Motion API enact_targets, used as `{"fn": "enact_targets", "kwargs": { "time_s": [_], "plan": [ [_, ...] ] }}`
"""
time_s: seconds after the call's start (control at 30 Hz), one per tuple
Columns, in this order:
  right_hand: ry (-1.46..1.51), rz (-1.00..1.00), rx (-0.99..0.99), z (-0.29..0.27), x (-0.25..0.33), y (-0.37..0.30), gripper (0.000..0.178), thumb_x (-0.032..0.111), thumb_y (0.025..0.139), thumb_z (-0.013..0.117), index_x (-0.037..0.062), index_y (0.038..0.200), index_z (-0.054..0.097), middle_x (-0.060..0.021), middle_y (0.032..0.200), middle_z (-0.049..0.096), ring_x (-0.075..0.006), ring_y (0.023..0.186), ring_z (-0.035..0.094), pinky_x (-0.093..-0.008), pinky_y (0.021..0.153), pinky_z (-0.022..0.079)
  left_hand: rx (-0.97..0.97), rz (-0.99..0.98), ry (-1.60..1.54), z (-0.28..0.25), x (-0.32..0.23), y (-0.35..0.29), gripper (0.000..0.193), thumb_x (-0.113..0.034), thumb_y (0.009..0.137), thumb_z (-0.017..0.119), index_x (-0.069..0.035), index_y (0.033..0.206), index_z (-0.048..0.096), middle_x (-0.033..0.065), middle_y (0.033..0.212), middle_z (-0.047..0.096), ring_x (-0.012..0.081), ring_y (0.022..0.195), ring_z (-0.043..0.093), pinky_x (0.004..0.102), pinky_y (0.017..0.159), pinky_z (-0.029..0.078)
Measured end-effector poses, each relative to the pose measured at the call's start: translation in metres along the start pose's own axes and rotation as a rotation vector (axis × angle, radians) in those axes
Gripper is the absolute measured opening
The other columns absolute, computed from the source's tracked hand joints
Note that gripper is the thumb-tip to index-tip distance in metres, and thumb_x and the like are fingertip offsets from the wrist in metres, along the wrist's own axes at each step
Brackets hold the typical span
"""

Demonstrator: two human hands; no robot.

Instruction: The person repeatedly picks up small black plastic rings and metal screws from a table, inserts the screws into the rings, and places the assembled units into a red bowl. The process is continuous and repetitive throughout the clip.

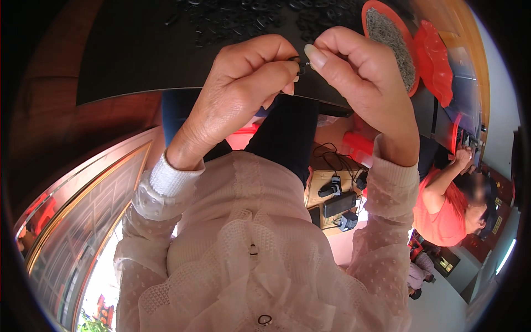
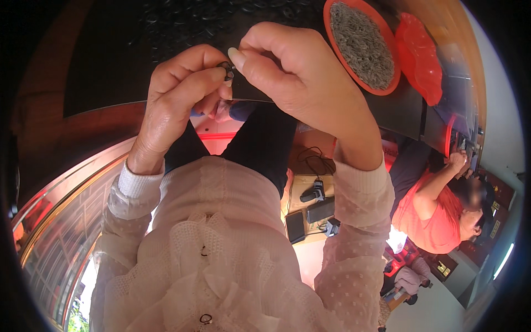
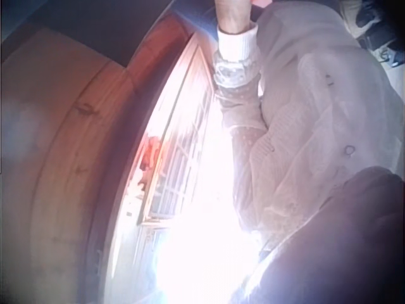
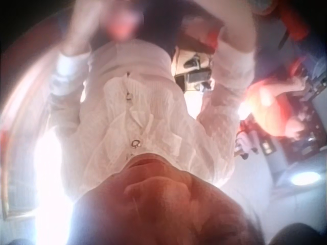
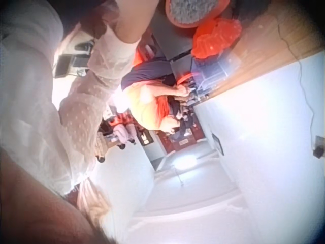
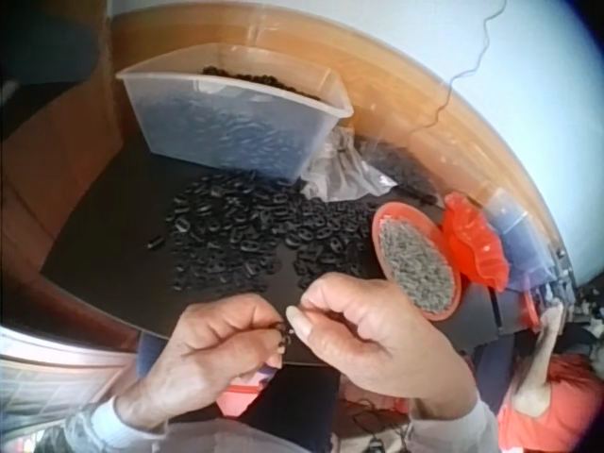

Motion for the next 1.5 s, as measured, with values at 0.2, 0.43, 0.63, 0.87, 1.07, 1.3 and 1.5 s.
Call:
{"fn": "enact_targets", "kwargs": {
  "time_s": [0.2,0.43,0.63,0.87,1.07,1.3,1.5],
  "plan": [
    [-0.064,0.012,0.0,-0.0001,0.0005,0.005,0.014,0.008,0.092,0.058,0.0022,0.08,0.053,0.0075,0.067,0.04,-0.0008,0.061,0.033,-0.0194,0.052,0.027,0.015,0.008,0.036,-0.0014,-0.0042,-0.0012,0.012,-0.006,0.087,0.049,0.001,0.083,0.059,0.0036,0.07,0.059,0.0051,0.052,0.047,0.0206,0.048,0.037],
    [-0.038,0.017,0.045,0.0028,0.0004,0.0068,0.013,0.008,0.092,0.057,0.0026,0.08,0.053,0.008,0.067,0.039,-0.0007,0.061,0.032,-0.0195,0.052,0.026,0.017,-0.009,0.046,-0.0028,-0.003,-0.0006,0.012,-0.007,0.087,0.05,-0.001,0.082,0.058,0.0027,0.069,0.058,0.0033,0.051,0.042,0.0202,0.048,0.036],
    [-0.046,0.033,0.037,0.0008,0.0012,0.0076,0.013,0.008,0.092,0.057,0.0028,0.08,0.053,0.008,0.067,0.038,-0.0006,0.061,0.032,-0.0193,0.052,0.025,0.012,0.003,0.023,-0.0027,-0.0029,0.0001,0.012,-0.007,0.087,0.05,-0.001,0.081,0.058,0.0024,0.069,0.058,0.003,0.05,0.042,0.0197,0.047,0.035],
    [-0.001,0.039,0.034,0.0062,-0.0009,0.0089,0.014,0.009,0.092,0.057,0.0028,0.08,0.053,0.0078,0.067,0.038,-0.0006,0.062,0.032,-0.0194,0.052,0.025,0.024,0.06,0.069,-0.0029,-0.002,0.0014,0.012,-0.008,0.088,0.05,-0.002,0.082,0.058,0.0017,0.069,0.059,0.0021,0.05,0.041,0.019,0.045,0.031],
    [-0.055,0.096,-0.008,-0.0003,0.0002,0.0064,0.014,0.01,0.092,0.057,0.0037,0.08,0.054,0.0083,0.066,0.038,-0.0004,0.059,0.031,-0.0197,0.05,0.024,0.005,0.052,0.037,-0.0029,-0.0036,0.0019,0.012,-0.009,0.089,0.05,-0.002,0.083,0.059,0.0018,0.069,0.059,0.0021,0.049,0.041,0.0187,0.044,0.03],
    [-0.06,0.106,-0.019,-0.0002,-0.0005,0.0073,0.013,0.012,0.092,0.057,0.0046,0.081,0.055,0.0094,0.063,0.037,0.0003,0.056,0.03,-0.0193,0.048,0.022,0.008,0.063,0.025,-0.0031,-0.0033,0.0032,0.012,-0.008,0.089,0.05,-0.002,0.083,0.059,0.0019,0.069,0.059,0.0023,0.048,0.041,0.0185,0.043,0.03],
    [-0.02,0.111,-0.012,0.0025,-0.0015,0.0077,0.013,0.012,0.093,0.056,0.0043,0.082,0.055,0.0096,0.063,0.037,0.0003,0.055,0.03,-0.0196,0.047,0.022,0.003,0.052,0.022,-0.0044,-0.0024,0.0032,0.012,-0.009,0.089,0.051,-0.001,0.084,0.059,0.0019,0.069,0.059,0.0022,0.049,0.041,0.0187,0.043,0.031]
  ]
}}
Point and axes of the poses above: each hand's wrist, its own y-axis towards the middle knuckle, its own z-axis out of the palm, x = y × z, the point moved 6 cm from there along y, towards the middle knuckle
